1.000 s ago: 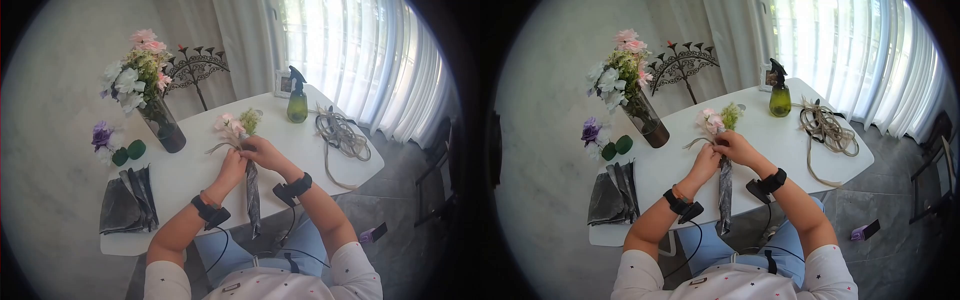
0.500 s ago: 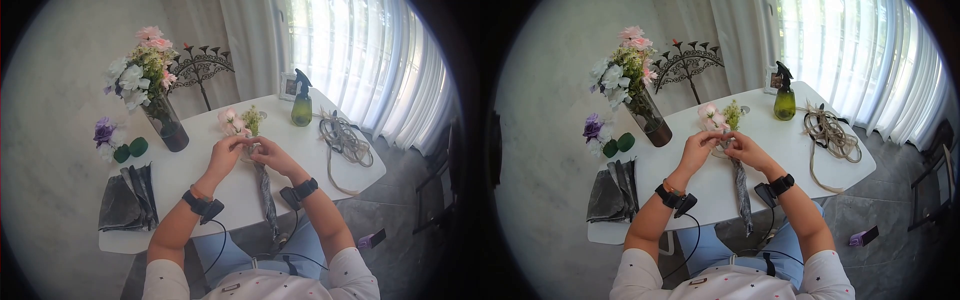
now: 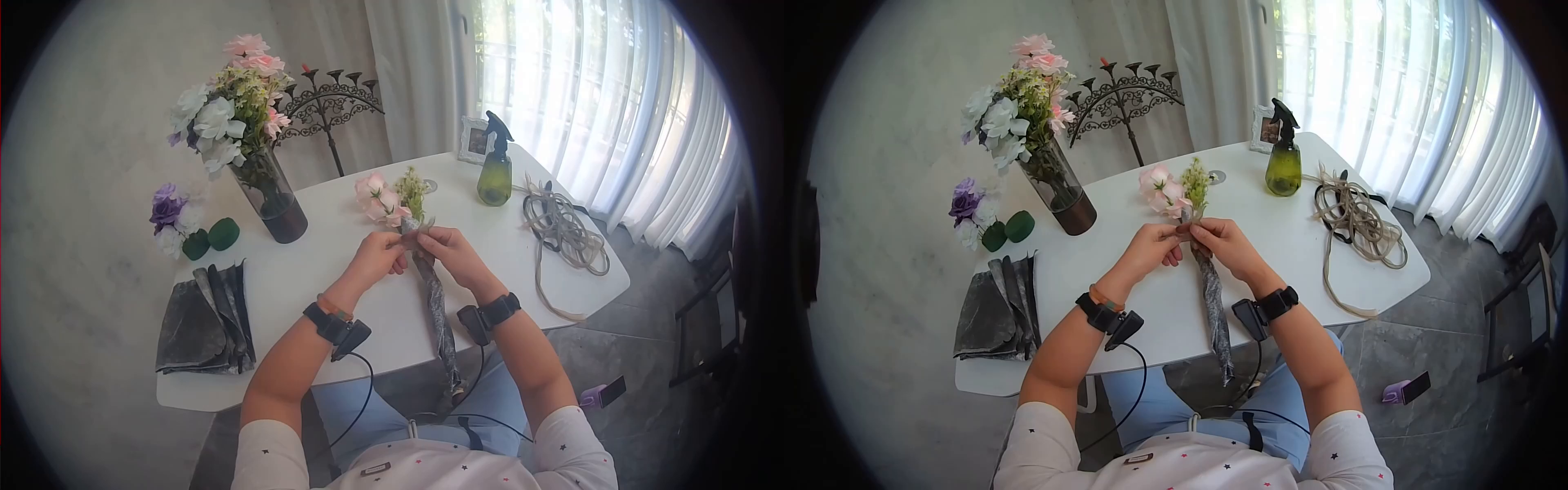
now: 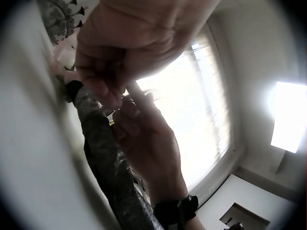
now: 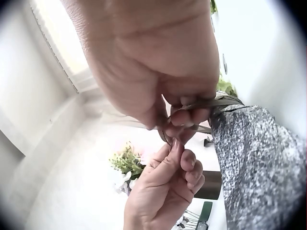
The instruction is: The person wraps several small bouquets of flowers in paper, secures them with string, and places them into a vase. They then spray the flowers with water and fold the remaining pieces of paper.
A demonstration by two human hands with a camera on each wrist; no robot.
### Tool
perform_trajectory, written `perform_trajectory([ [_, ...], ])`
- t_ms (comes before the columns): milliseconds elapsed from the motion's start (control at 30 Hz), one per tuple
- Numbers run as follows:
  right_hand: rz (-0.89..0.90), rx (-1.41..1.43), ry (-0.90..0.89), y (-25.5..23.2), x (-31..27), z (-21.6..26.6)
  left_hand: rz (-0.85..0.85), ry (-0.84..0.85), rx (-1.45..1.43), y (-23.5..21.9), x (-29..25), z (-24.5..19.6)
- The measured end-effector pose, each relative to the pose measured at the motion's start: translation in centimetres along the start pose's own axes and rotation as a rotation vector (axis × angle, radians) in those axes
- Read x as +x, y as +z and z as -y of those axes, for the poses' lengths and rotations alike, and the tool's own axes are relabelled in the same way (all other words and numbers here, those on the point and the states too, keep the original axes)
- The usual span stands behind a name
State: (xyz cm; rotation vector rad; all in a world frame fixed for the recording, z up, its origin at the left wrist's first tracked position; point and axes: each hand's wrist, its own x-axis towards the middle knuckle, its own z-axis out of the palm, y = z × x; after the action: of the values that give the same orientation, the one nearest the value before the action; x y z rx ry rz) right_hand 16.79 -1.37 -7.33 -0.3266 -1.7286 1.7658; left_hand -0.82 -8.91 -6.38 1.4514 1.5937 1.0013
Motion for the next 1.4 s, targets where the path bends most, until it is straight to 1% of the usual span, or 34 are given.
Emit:
perform_trajectory([
  [33,0.003,-0.001,0.002,-0.2,0.0,0.0,0.009,-0.026,-0.073,-0.1,0.2,0.0],
  [67,0.018,0.061,0.052,-0.6,0.1,-0.1,0.006,-0.027,-0.076,-0.1,0.3,0.2],
  [100,0.031,0.124,0.102,-0.8,0.1,-0.1,0.051,-0.021,-0.166,-0.2,0.3,0.3],
  [133,0.033,0.123,0.102,-0.9,0.1,-0.3,0.096,-0.014,-0.255,-0.2,0.3,0.2],
  [233,0.072,0.143,0.103,-1.1,0.0,-0.6,0.115,-0.057,-0.24,0.3,0.7,0.2],
  [300,0.026,-0.009,0.049,-0.9,0.0,-0.4,0.098,-0.029,-0.202,0.5,1.1,0.4],
  [333,0.02,-0.009,0.05,-0.6,-0.1,-0.1,0.076,-0.001,-0.166,0.6,1.2,0.3],
  [400,-0.132,-0.052,-0.042,-0.1,-0.2,0.4,0.057,0.023,-0.121,0.9,1.2,0.0],
  [433,-0.136,-0.052,-0.042,-0.5,0.2,-0.1,0.032,0.047,-0.076,1.1,1.0,-0.3],
  [500,-0.261,-0.381,-0.039,-1.8,1.5,-1.7,0.046,0.056,-0.076,1.5,0.7,-1.2],
  [533,-0.269,-0.379,-0.037,-2.1,2.0,-1.6,0.055,0.066,-0.077,1.7,0.6,-1.4],
  [567,-0.229,-0.51,-0.022,-2.3,2.5,-1.6,0.062,0.067,-0.075,1.9,0.6,-1.5],
  [600,-0.186,-0.641,-0.007,-2.5,2.8,-1.5,0.025,0.083,-0.037,2.0,0.6,-1.6],
  [633,-0.189,-0.641,-0.007,-2.4,2.9,-1.3,-0.014,0.097,0.002,2.0,0.7,-1.6],
  [733,-0.136,-0.599,0.019,-2.2,3.0,-1.1,-0.055,0.076,0.01,1.6,1.0,-1.4],
  [800,0.006,-0.103,0.187,-2.7,3.0,-1.9,-0.054,0.068,0.032,1.3,1.0,-1.3],
  [833,0.009,-0.099,0.189,-2.7,3.0,-1.7,-0.048,0.06,0.055,1.2,1.0,-1.2],
  [900,0.041,0.189,0.241,-2.7,2.5,-1.4,-0.052,0.042,0.039,1.2,1.3,-0.4],
  [1033,0.012,0.218,0.23,-3.6,2.5,-2.3,-0.039,0.005,-0.018,1.4,1.3,-0.2],
  [1067,-0.1,0.192,0.203,-3.6,2.5,-2.5,-0.034,0.002,-0.021,1.4,1.2,-0.2],
  [1100,-0.21,0.165,0.176,-3.8,2.6,-2.8,-0.07,-0.014,-0.012,1.4,0.9,-0.3],
  [1133,-0.214,0.167,0.179,-4.3,2.7,-3.0,-0.106,-0.03,-0.003,1.2,0.7,-0.2],
  [1167,-0.304,0.193,0.176,-5.2,2.7,-3.0,-0.101,-0.031,-0.003,0.8,0.7,0.0],
  [1233,-0.453,0.217,0.204,-6.1,2.6,-2.5,0.046,-0.159,0.081,-0.1,0.6,0.3],
  [1267,-0.463,0.219,0.205,-6.6,2.7,-2.6,0.055,-0.158,0.082,-0.3,0.5,0.2],
  [1333,-0.481,0.327,0.193,-7.0,2.6,-2.9,0.143,-0.136,0.118,-0.5,0.5,-0.1],
  [1367,-0.487,0.326,0.191,-7.0,2.5,-2.7,0.148,-0.132,0.118,-0.3,0.5,-0.2],
  [1400,-0.456,0.323,0.189,-6.8,2.5,-2.6,0.16,-0.132,0.102,-0.1,0.5,-0.3],
])
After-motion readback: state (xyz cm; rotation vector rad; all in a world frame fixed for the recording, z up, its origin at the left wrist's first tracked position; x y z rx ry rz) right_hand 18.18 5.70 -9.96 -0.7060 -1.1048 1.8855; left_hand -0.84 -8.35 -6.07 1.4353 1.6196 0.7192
